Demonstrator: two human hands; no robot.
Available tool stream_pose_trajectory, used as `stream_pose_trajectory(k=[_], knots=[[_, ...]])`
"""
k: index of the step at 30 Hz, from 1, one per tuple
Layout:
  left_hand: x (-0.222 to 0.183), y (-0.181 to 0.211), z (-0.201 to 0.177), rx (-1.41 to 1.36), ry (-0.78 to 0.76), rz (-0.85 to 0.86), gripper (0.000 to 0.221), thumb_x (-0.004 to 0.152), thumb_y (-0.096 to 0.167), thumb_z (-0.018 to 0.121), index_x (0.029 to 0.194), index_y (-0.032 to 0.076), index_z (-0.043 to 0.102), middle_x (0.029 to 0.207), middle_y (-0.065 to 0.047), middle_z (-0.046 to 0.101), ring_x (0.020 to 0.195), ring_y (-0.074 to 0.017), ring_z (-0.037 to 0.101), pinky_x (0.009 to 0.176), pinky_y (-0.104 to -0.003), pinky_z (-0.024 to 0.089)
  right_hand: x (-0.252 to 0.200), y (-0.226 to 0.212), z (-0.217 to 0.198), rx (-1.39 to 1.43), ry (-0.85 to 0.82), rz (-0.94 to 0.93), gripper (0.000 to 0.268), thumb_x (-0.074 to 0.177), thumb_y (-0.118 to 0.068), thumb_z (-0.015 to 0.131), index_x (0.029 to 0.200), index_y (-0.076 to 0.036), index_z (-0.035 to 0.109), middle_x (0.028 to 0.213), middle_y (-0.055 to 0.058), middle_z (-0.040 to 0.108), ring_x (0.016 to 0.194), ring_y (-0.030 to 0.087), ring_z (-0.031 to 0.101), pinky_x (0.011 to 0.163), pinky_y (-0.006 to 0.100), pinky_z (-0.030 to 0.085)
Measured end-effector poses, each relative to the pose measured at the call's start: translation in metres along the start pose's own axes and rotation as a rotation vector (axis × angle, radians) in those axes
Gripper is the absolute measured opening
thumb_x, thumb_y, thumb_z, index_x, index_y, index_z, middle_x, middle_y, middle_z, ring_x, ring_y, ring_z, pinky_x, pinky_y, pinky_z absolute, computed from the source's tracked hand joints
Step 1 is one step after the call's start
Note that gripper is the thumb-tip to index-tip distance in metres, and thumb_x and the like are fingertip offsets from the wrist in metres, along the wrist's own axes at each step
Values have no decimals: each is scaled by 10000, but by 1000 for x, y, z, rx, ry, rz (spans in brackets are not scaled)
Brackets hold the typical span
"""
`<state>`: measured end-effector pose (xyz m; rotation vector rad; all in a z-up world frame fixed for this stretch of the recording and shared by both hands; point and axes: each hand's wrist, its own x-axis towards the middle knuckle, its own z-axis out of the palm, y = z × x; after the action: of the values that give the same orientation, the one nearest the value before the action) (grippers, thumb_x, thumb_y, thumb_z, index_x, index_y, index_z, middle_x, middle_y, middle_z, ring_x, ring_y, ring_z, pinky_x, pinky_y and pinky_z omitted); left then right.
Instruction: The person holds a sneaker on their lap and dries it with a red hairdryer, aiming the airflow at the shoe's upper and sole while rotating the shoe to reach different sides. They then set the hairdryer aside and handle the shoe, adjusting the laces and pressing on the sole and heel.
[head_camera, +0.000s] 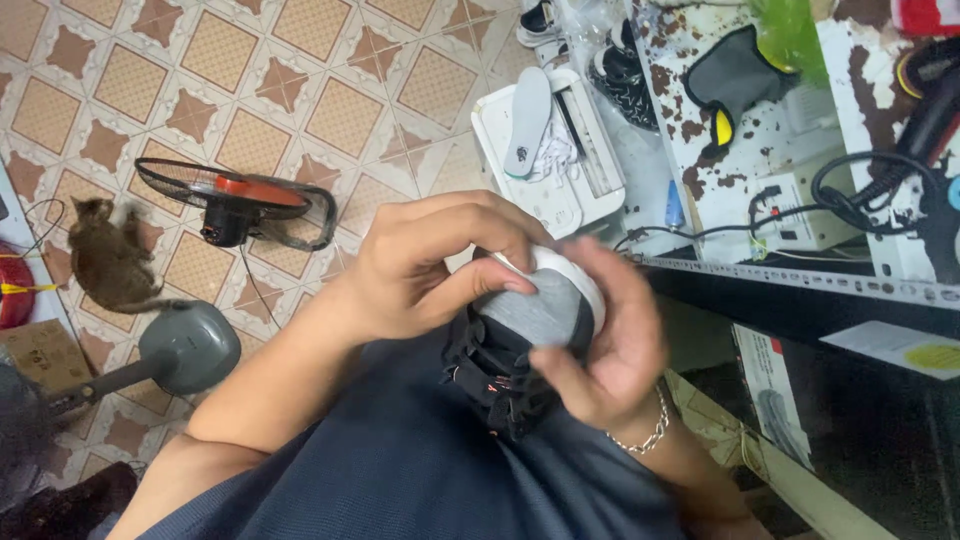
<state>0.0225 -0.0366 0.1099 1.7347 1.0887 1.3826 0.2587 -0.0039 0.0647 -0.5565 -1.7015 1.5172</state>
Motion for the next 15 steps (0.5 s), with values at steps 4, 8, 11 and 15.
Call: stream_pose_trajectory(k=[4, 8, 11, 15], knots=[[5, 8, 8, -4, -10, 8, 85, 1016, 56, 726, 1053, -2, 676, 1128, -148, 735, 999, -216, 761, 851, -276, 615, 8, -8, -1, -169, 110, -58, 465, 1026, -188, 707, 1375, 59, 522, 1291, 163, 598, 1131, 168, 591, 1033, 275, 497], [2, 7, 19, 74, 80, -15, 98, 993, 15, 745, 999, -10, 650, 1104, -158, 743, 1031, -241, 770, 845, -295, 624, 11, -8, 1, -209, 179, -69, 227, 1065, -49, 643, 1250, 66, 580, 1155, 159, 647, 994, 142, 635, 897, 231, 531], [1, 3, 29, 91, 133, -21, 158, 955, -10, 767, 924, -4, 612, 1073, -166, 743, 996, -245, 772, 850, -307, 625, 11, -7, -1, -251, 195, -80, 176, 1066, -10, 632, 1220, 62, 591, 1108, 152, 661, 935, 131, 638, 837, 214, 536], [1, -1, 33, 154, 123, 4, 180, 949, -55, 751, 880, -13, 590, 1032, -169, 744, 961, -250, 761, 820, -312, 609, 10, -5, -1, -290, 209, -96, 152, 1068, -9, 635, 1202, 52, 596, 1089, 143, 667, 925, 122, 639, 824, 213, 537]])
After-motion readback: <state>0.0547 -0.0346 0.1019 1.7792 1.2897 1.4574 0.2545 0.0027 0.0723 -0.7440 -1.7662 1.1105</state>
